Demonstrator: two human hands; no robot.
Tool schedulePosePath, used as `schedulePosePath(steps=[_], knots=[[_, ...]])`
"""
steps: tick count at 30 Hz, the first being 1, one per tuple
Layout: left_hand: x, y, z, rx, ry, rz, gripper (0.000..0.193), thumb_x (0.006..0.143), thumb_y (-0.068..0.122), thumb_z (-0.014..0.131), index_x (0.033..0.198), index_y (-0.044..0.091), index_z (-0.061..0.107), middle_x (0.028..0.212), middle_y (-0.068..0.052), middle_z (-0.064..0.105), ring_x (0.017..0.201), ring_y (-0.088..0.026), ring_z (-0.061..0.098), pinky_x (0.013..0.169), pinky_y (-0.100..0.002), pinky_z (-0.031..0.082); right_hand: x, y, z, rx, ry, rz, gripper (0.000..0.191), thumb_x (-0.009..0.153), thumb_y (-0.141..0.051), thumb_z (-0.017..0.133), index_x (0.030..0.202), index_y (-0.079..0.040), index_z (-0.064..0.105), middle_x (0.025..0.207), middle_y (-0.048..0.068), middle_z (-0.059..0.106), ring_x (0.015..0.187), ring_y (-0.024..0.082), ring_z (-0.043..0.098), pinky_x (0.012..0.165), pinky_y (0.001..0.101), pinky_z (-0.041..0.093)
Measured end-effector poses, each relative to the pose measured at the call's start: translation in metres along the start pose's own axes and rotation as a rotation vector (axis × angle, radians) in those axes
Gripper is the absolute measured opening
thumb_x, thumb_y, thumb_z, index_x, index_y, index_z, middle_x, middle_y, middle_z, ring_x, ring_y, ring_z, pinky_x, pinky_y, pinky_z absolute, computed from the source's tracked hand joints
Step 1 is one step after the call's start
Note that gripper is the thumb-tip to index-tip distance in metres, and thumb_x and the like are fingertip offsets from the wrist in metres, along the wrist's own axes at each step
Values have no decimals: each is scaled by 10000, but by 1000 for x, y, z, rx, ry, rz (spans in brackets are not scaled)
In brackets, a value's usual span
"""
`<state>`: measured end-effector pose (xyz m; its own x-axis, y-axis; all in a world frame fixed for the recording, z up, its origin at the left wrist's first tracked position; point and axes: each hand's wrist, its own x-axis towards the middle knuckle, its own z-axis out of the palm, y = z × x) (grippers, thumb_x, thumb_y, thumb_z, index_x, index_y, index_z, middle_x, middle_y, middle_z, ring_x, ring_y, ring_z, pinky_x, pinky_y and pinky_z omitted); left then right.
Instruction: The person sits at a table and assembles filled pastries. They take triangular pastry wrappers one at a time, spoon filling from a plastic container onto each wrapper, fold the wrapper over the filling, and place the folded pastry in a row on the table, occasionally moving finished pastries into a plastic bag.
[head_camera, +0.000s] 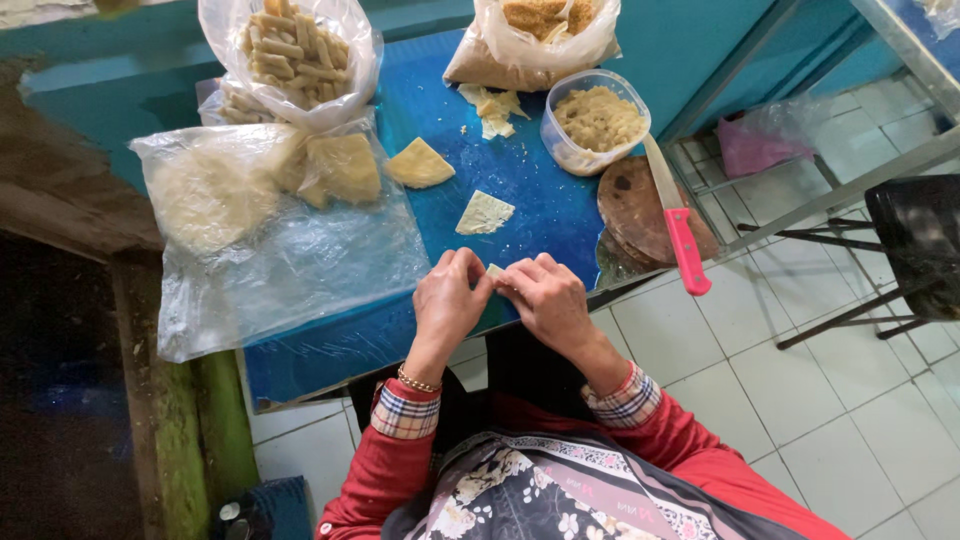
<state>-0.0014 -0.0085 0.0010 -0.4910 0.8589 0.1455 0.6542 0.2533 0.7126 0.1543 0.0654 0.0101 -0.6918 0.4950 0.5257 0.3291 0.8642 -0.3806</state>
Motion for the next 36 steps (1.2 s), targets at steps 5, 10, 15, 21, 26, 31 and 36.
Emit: schedulePosePath(steps=[5,10,15,21,26,31,36], knots=[[-12,-6,1,-144,155,281,38,934,155,695,937,119,706,944,-78,675,891,-316,687,731,-432,548,6,0,-2,16,-28,-5,79,888,-160,762,934,-118,712,934,20,670,876,260,635,744,388,530],[-18,-14,4,-85,175,394,60,908,154,718,958,120,716,930,-65,651,871,-294,674,725,-405,547,9,2,3,-73,33,-31,80,881,-144,758,953,-134,725,929,34,662,879,252,629,726,379,517],[-9,-12,8,-1,194,383,67,918,131,703,983,122,716,941,-84,653,875,-304,677,712,-407,546,0,-10,-3,-216,74,-148,275,912,-119,704,1187,-108,715,1156,-14,722,1004,202,662,843,376,487],[-13,-10,-3,-334,310,248,212,984,19,607,1176,47,692,986,-151,652,861,-329,665,739,-409,538,12,-7,-3,-394,1,-227,506,807,-355,723,1231,-85,668,1138,66,722,1062,259,649,916,432,438],[-14,-9,-7,-386,319,191,174,974,12,612,1109,51,715,936,-152,656,815,-320,668,722,-398,527,55,23,9,-312,-249,-137,132,900,-246,737,1024,-224,700,922,5,711,934,220,663,826,421,457],[-14,-9,-6,-393,274,209,150,972,28,622,1090,52,711,943,-148,665,824,-325,676,722,-400,532,177,23,23,-138,-8,-324,109,1029,-140,618,1134,-132,646,844,128,669,778,367,640,684,480,461],[-17,-9,-7,-365,264,193,168,973,40,626,1118,62,709,961,-138,664,845,-325,678,738,-398,541,274,-5,35,45,293,-372,293,1008,-87,639,1301,-104,625,1128,126,698,1045,349,664,872,454,528]])
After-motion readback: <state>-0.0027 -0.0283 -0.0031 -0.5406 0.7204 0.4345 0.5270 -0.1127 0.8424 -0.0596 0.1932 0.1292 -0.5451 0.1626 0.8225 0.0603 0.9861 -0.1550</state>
